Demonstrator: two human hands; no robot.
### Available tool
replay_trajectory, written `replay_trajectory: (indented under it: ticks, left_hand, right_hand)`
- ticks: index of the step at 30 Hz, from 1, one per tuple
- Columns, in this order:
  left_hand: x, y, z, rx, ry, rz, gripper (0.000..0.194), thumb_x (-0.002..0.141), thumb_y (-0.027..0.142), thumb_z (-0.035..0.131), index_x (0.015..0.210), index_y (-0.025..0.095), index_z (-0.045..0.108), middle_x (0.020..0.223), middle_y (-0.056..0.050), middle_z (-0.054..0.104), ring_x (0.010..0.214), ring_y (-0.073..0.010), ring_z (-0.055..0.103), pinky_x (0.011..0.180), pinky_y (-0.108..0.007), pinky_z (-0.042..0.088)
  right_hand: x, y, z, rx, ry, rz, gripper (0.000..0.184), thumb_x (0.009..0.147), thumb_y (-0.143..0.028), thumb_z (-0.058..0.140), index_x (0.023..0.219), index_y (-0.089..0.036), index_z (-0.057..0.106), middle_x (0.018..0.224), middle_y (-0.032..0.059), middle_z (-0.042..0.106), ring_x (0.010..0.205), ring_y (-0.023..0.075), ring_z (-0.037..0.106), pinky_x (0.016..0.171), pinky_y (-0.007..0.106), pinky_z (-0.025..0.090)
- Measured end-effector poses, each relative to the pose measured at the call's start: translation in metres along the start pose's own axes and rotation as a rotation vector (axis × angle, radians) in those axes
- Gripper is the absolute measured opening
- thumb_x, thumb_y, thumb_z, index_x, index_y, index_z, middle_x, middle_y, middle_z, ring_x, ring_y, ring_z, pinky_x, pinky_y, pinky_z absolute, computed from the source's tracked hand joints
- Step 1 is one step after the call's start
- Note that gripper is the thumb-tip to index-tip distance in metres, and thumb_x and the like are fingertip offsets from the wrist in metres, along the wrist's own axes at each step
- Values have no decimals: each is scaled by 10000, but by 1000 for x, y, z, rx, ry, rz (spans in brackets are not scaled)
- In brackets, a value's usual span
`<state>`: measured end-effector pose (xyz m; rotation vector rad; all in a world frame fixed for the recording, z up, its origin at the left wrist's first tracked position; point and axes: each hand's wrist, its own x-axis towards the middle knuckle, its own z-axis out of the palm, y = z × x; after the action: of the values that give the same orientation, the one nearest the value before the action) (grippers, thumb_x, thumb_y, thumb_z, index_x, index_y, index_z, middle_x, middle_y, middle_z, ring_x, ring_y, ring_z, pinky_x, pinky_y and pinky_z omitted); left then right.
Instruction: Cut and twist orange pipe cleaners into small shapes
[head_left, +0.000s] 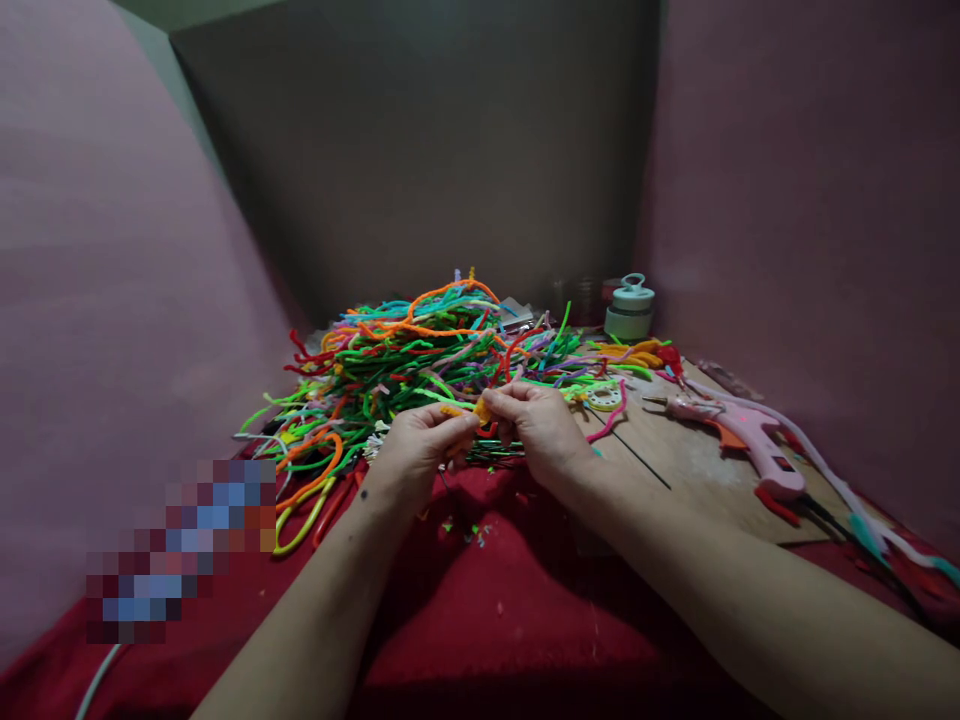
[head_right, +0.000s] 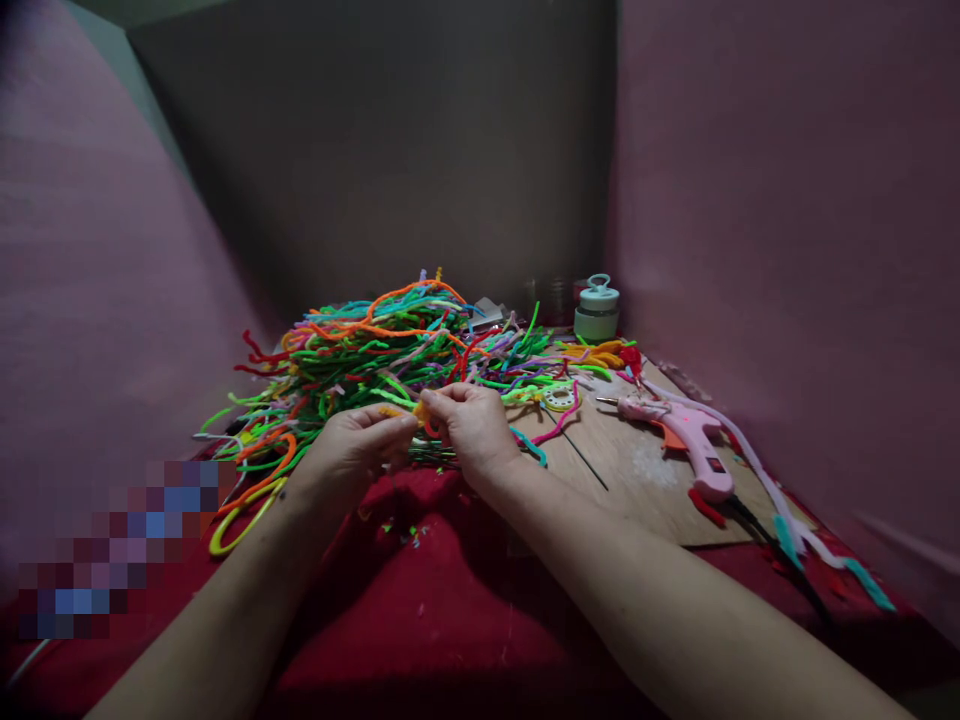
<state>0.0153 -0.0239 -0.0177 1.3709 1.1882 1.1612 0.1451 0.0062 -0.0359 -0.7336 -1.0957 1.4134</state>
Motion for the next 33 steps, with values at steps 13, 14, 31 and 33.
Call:
replay_trajectory:
  ticks: [13, 14, 31, 33]
  left_hand:
    - [-4, 6, 1, 80, 98, 28, 202, 643, 303, 646, 578, 131, 564, 461, 45, 456, 408, -52, 357, 417, -196, 272]
    - [-3, 6, 1, 54, 80, 28, 207, 642, 308, 647, 575, 130, 566, 467, 43, 458, 411, -53, 362, 418, -196, 278]
    - [-3, 5, 1, -5, 82, 47, 149, 645, 286, 640, 688, 155, 584, 507, 51, 507, 413, -59, 402, 414, -185, 303]
    - [-4, 5, 1, 14, 120, 62, 139, 627, 260, 645, 694, 158, 580, 521, 51, 519, 417, -59, 405, 418, -186, 307]
  right_hand:
    - [-2, -3, 1, 30, -86, 37, 242, 616, -358, 662, 630, -133, 576, 534, -25, 521, 456, 58, 397, 447, 209, 290]
    - [-2, -2, 1, 23, -106, 36, 242, 609, -356, 671, 652, -134, 584, 560, -21, 538, 469, 60, 410, 454, 208, 302]
    - [-2, -2, 1, 30, -144, 100, 165, 580, -252, 659, 545, -133, 550, 455, -38, 479, 394, 63, 392, 397, 217, 328]
    - [-2, -2, 1, -4, -156, 124, 193, 596, -259, 644, 508, -140, 520, 430, -44, 457, 364, 55, 364, 368, 211, 312]
